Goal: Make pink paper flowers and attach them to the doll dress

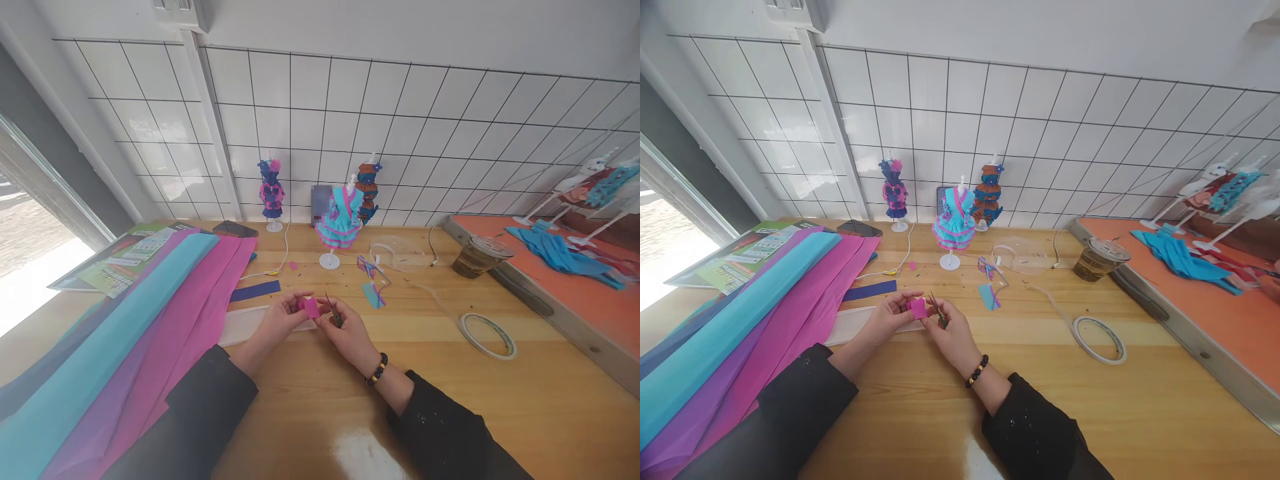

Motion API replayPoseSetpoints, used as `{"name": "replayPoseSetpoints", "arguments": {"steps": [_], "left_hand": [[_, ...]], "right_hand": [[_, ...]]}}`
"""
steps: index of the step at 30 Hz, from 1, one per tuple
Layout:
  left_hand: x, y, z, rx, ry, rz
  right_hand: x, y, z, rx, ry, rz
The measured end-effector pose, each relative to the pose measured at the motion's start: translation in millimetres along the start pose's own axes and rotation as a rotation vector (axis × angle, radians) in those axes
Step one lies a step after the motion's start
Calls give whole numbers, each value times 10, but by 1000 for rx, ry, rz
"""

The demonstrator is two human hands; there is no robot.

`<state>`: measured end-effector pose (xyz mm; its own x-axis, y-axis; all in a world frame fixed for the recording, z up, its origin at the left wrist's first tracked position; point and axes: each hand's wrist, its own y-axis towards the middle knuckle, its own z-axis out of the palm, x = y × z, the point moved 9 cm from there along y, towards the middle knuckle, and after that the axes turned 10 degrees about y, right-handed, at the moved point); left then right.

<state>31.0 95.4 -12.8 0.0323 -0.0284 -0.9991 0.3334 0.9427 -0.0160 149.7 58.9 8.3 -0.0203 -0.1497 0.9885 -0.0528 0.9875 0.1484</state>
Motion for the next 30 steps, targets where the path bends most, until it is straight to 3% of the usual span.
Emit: {"name": "replayPoseSetpoints", "arguments": {"steps": [6, 15, 20, 25, 30], "left_hand": [[1, -14, 62, 58, 5, 10], [54, -7, -17, 9, -1, -96], [65, -12, -109, -70, -141, -137], [51, -26, -129, -81, -137, -153], [41, -14, -117, -75, -3, -116]], "right_hand": [[-18, 25, -124, -81, 26, 3], [20, 27, -98, 18, -22, 8], [54, 18, -107, 104, -219, -15], [121, 15, -99, 160, -286, -58], [72, 33, -197, 40, -241, -15]]}}
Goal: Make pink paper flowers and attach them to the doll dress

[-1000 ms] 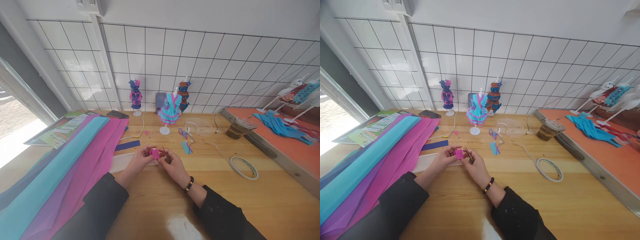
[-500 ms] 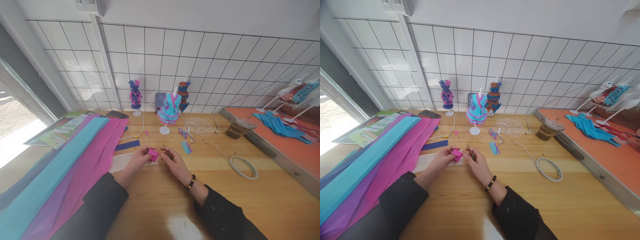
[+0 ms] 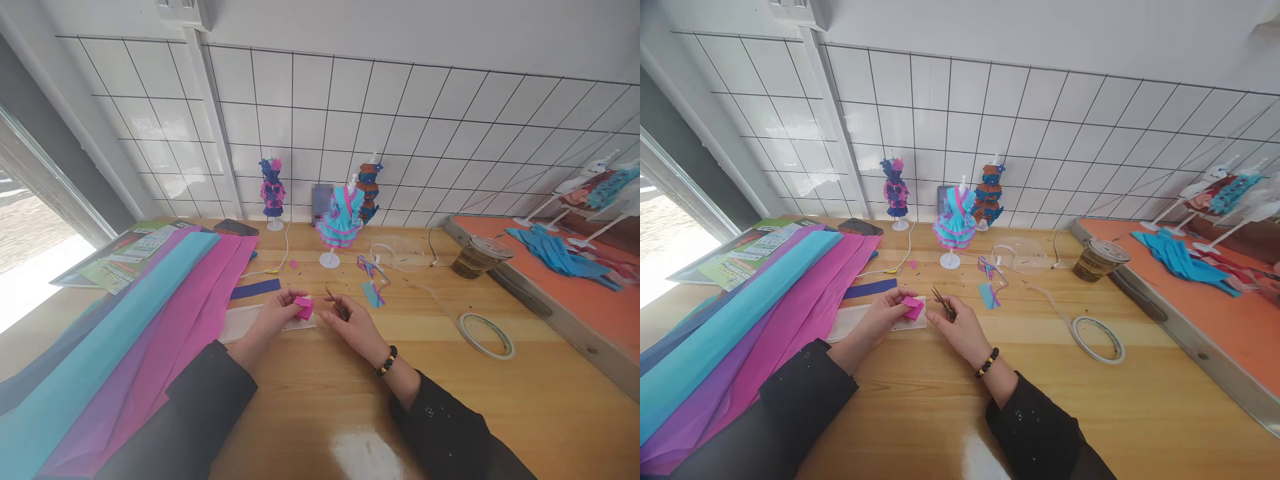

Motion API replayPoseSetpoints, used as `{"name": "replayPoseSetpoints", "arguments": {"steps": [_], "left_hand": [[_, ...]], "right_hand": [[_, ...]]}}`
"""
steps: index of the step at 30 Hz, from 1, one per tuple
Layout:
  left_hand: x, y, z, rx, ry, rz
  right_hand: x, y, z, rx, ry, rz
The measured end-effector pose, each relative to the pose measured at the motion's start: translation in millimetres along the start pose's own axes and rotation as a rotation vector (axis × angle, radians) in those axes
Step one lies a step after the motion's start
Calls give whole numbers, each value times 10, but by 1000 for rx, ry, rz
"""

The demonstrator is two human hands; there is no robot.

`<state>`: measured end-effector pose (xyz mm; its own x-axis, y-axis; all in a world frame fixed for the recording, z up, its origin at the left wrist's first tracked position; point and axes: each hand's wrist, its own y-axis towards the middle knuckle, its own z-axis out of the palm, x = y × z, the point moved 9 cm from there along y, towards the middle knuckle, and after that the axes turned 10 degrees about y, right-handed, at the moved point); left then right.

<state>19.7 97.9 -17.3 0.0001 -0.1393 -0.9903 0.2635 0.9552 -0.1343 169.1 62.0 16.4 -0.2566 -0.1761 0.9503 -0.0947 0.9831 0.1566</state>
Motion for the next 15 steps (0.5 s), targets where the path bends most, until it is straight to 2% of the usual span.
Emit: {"name": "replayPoseSetpoints", "arguments": {"steps": [6, 15], "left_hand": [[-21, -41, 171, 122, 58, 14], [-71, -72, 255, 195, 123, 80]], "right_hand": [[6, -8, 61, -11, 7, -45], [162, -46, 99, -20, -30, -179]]}}
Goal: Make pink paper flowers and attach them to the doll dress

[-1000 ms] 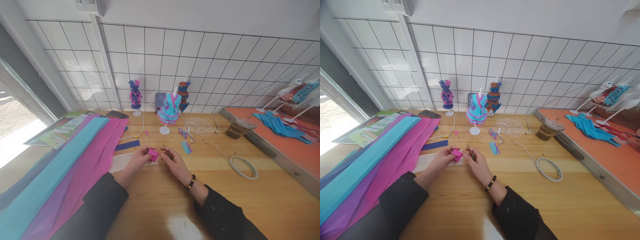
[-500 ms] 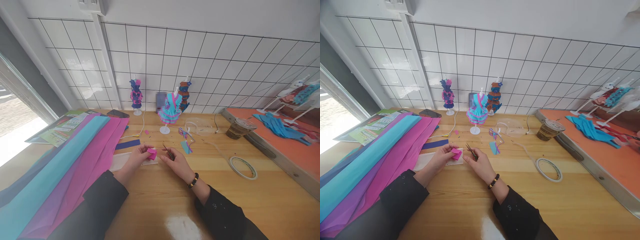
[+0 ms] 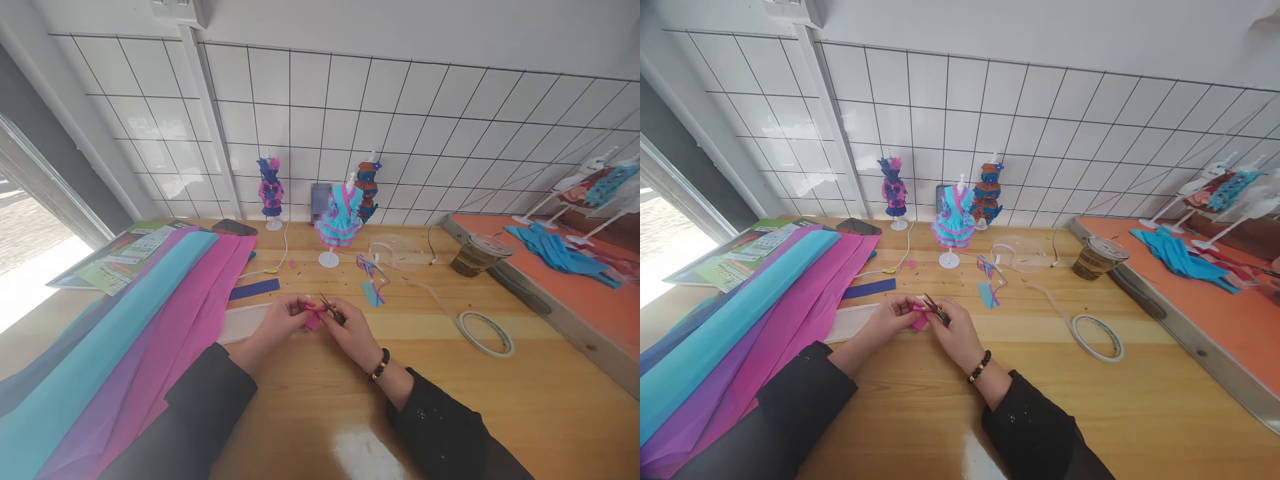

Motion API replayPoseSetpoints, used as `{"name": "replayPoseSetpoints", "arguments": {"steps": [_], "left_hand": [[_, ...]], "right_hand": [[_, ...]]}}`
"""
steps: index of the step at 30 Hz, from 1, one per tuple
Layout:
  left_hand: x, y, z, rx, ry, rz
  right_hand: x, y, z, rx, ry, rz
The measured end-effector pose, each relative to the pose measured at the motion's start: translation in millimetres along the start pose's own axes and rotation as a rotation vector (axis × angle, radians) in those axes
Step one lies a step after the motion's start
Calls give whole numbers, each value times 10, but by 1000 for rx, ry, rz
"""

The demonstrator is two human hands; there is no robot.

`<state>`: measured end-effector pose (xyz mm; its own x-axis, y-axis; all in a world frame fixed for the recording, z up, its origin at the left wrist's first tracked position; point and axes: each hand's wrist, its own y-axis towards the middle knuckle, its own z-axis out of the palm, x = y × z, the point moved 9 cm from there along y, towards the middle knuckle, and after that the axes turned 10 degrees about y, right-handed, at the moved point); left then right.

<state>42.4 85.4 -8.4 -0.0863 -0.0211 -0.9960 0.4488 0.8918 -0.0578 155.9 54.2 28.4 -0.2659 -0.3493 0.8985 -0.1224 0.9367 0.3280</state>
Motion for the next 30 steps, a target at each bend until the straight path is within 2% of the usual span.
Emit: {"name": "replayPoseSetpoints", "arguments": {"steps": [15, 24, 30], "left_hand": [[29, 7, -28, -19, -3, 5], [48, 24, -10, -4, 5, 47], [106, 30, 21, 36, 8, -20]], "right_hand": [[-80, 1, -14, -23, 0, 93], [-152, 8, 22, -18, 131, 171], [-254, 8, -5, -70, 198, 227]]}}
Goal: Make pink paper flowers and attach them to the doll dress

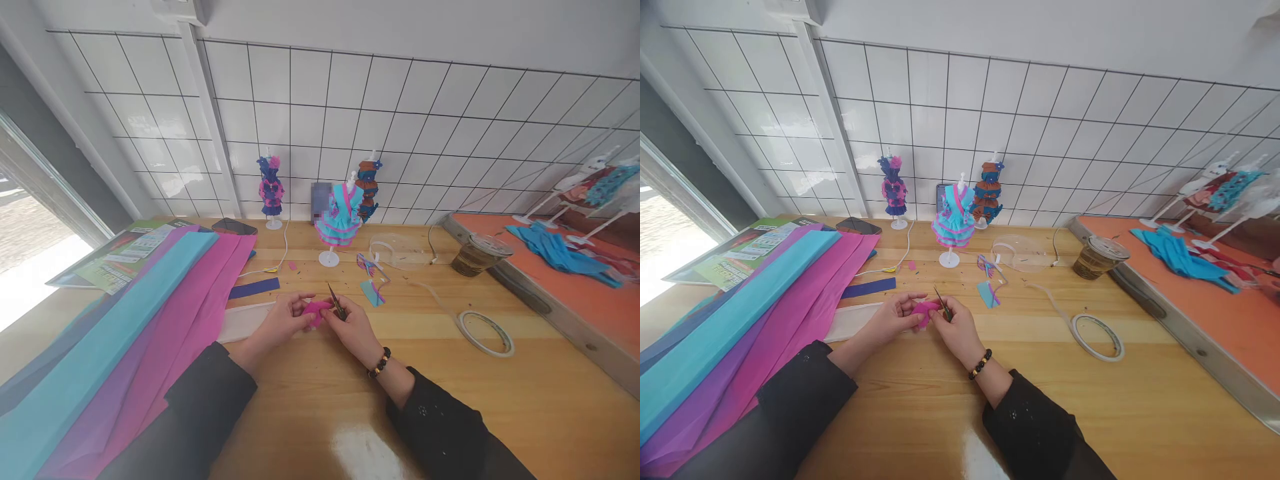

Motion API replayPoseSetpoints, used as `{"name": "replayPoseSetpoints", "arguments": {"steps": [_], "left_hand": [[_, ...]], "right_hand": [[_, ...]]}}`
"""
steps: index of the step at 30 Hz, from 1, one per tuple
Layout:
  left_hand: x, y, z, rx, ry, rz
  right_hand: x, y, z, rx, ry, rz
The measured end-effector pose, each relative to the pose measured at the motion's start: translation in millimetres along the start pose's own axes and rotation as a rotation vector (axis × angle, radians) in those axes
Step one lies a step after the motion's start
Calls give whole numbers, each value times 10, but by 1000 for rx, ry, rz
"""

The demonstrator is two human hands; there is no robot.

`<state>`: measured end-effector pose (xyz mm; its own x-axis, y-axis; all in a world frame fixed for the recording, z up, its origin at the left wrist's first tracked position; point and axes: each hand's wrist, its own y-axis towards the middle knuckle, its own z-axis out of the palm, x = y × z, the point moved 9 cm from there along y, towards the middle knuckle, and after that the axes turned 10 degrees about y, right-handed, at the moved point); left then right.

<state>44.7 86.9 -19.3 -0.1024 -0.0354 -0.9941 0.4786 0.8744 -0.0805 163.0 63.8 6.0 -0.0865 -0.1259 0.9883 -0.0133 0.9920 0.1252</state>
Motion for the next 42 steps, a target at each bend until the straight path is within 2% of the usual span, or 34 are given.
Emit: {"name": "replayPoseSetpoints", "arguments": {"steps": [4, 8, 11, 15, 17, 22, 25, 29, 34, 42], "left_hand": [[64, -7, -15, 1, -22, -73], [121, -23, -37, -32, -138, -150], [110, -27, -52, -52, -180, -139], [77, -36, -10, 3, -193, -114], [86, -39, -20, -8, -219, -127], [119, -38, -197, -201, -340, -154], [137, -63, -314, -318, -380, -178], [128, -83, -389, -374, -398, -159], [108, -68, -384, -370, -358, -120], [39, -61, -274, -319, -278, -103]], "right_hand": [[11, -1, -29, -25, -41, -13], [64, -7, -28, -18, -111, -68], [69, -14, -2, 8, -153, -98], [68, -16, 26, 34, -175, -106], [89, -15, 40, 60, -175, -112], [117, 1, -12, 95, -176, -99], [101, 3, -12, 158, -258, -89], [77, -2, 10, 212, -449, -100], [64, -2, 27, 217, -520, -112], [93, -26, 71, 222, -521, -127]]}}
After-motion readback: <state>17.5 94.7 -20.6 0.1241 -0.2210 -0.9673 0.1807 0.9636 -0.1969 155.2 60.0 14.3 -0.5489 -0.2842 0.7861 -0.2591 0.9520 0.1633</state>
